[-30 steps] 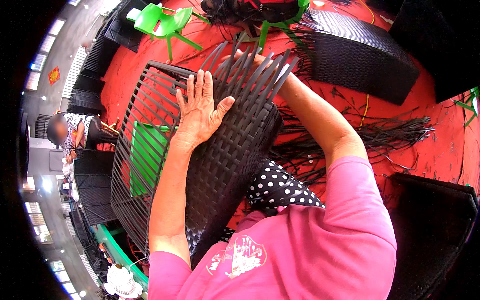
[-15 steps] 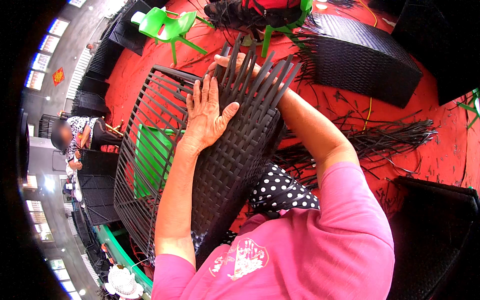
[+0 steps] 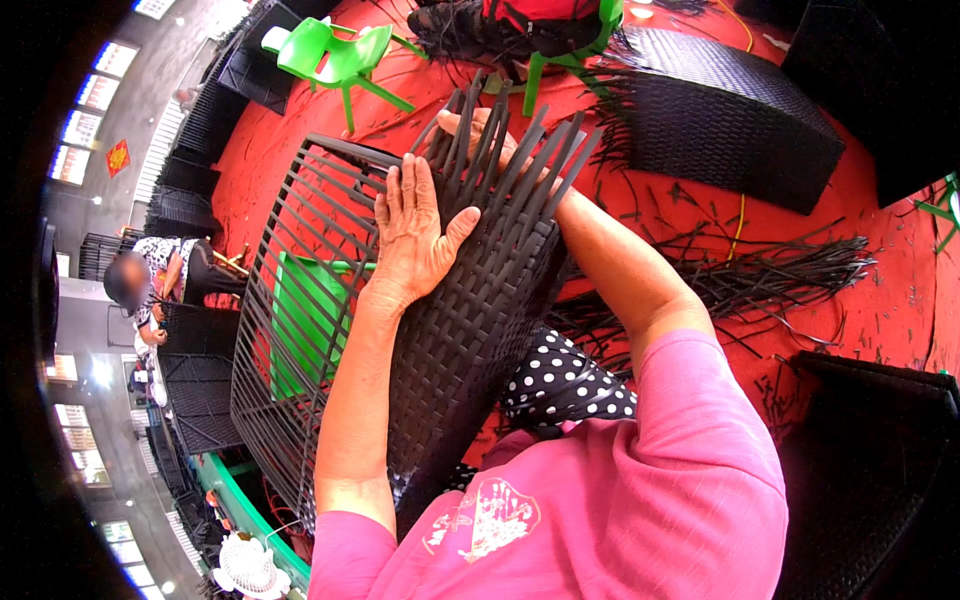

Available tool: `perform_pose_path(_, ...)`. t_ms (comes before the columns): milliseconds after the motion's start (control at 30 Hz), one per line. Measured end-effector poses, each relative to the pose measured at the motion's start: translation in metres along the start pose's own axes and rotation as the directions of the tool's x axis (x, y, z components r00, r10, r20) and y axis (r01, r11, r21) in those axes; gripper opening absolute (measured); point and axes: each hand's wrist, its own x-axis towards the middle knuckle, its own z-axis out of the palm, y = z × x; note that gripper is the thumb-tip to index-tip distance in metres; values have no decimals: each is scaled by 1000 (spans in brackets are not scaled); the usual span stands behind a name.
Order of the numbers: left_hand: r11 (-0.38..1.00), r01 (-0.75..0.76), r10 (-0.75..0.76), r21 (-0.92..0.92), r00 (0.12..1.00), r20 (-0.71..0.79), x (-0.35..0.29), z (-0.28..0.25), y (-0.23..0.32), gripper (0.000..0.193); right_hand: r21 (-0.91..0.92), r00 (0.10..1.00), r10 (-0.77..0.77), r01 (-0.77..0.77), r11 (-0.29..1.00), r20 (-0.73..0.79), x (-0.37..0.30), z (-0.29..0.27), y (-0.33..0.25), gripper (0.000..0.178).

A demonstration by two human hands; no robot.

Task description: The person weaves a dark plastic strip into the frame of a basket while sitting on the floor. They interlace the strip through vertical bars, periodically tapping the basket to tighten the weave and rotating it to access different sections.

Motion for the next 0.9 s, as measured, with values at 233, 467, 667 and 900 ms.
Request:
perform_pose_path(233,1000,8,-7,26,999,-42,-1,4,-1,97,13,998,18,-18,1000,-52,2,1,15,40)
perform_pose_path(467,1000,16,-15,27,999,-39,-1,3,1,96,157,986,160,-153,976,-36,0,0,4,43)
perform_pose_path(667,1000,-14,15,15,999,-40,0,0,0,96,-57,928,372,-373,926,-33,16,-16,22,46)
perform_pose_path(900,1000,-3,3,10,999,-51,-2,2,-2,95,325,942,190,-278,904,277,2,-11,16,55)
